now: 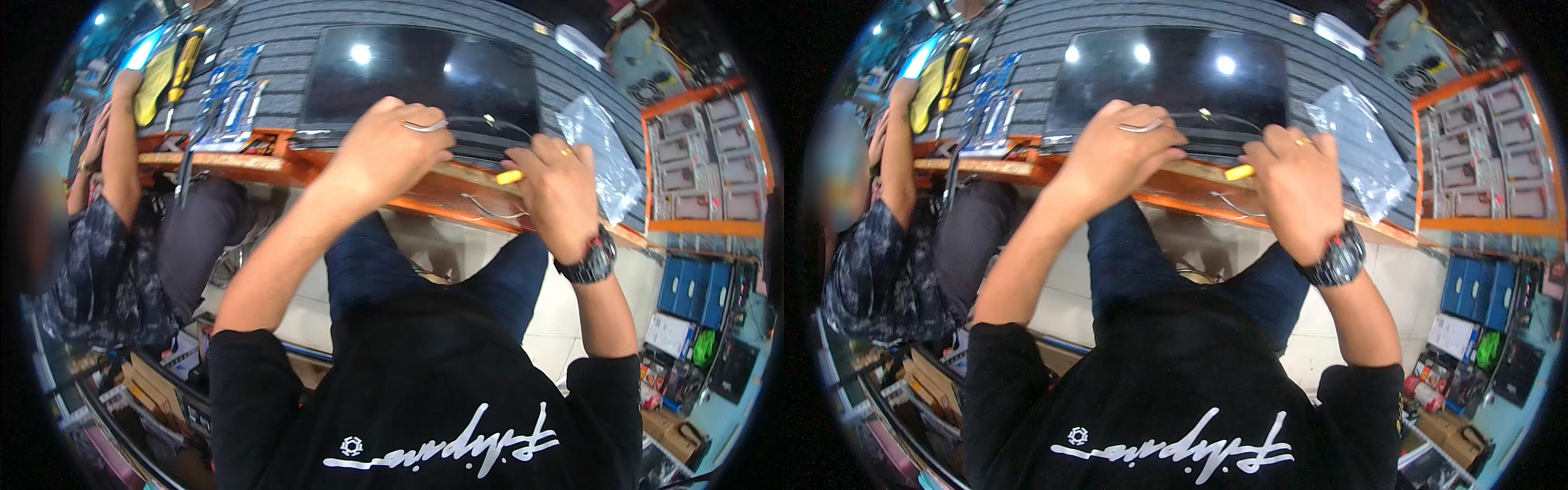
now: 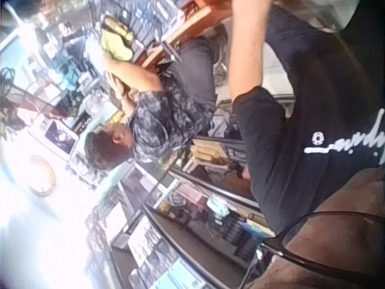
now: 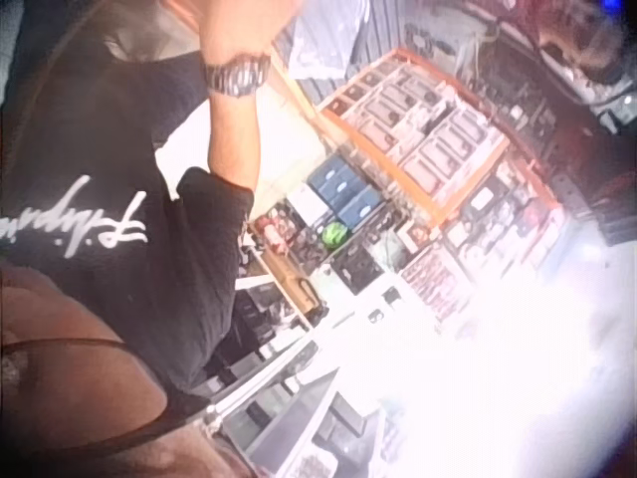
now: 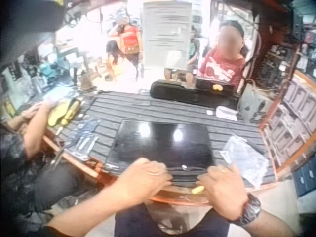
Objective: The person operates a laptop, then picks up a disassembled laptop chassis to show the internal components. They then use a yellow pry tool to remove a metal bracket from a laptop screen assembly.
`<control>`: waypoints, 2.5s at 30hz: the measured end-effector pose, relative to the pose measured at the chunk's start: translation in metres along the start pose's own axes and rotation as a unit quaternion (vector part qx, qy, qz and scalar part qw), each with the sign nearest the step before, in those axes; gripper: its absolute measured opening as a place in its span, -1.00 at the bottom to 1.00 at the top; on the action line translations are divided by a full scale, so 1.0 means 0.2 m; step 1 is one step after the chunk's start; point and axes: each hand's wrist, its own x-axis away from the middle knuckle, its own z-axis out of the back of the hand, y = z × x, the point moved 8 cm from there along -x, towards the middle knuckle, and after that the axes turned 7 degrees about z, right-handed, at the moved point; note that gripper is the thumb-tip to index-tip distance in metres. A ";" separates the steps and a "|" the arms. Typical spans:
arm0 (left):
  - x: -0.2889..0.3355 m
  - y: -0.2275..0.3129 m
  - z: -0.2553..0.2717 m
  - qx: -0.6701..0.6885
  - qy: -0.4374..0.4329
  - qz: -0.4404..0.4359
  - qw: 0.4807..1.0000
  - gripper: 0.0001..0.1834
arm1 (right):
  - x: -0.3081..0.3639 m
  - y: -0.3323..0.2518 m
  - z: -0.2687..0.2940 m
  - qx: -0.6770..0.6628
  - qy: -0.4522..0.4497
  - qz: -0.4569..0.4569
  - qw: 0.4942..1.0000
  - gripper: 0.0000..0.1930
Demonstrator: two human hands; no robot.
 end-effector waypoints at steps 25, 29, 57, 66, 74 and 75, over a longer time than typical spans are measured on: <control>0.59 -0.58 0.31 0.100 0.139 0.192 0.966 -0.72 | -0.63 -0.58 -0.35 -0.209 0.052 0.090 0.972 -0.84; 0.58 -0.60 0.31 0.156 0.097 0.229 0.956 -0.72 | -0.60 -0.58 -0.30 -0.214 0.071 0.076 0.971 -0.82; 0.46 -0.50 0.28 0.117 0.100 0.118 0.981 -0.77 | -0.47 -0.39 -0.35 -0.282 0.052 0.020 0.958 -0.87; 0.45 -0.49 0.27 0.110 0.110 0.106 0.982 -0.72 | -0.47 -0.37 -0.34 -0.278 0.062 0.024 0.958 -0.87; 0.46 -0.46 0.27 0.099 0.079 0.133 0.983 -0.67 | -0.42 -0.37 -0.32 -0.257 0.056 0.041 0.964 -0.81; 0.46 -0.45 0.27 0.100 0.079 0.137 0.982 -0.68 | -0.43 -0.39 -0.31 -0.257 0.063 0.053 0.963 -0.80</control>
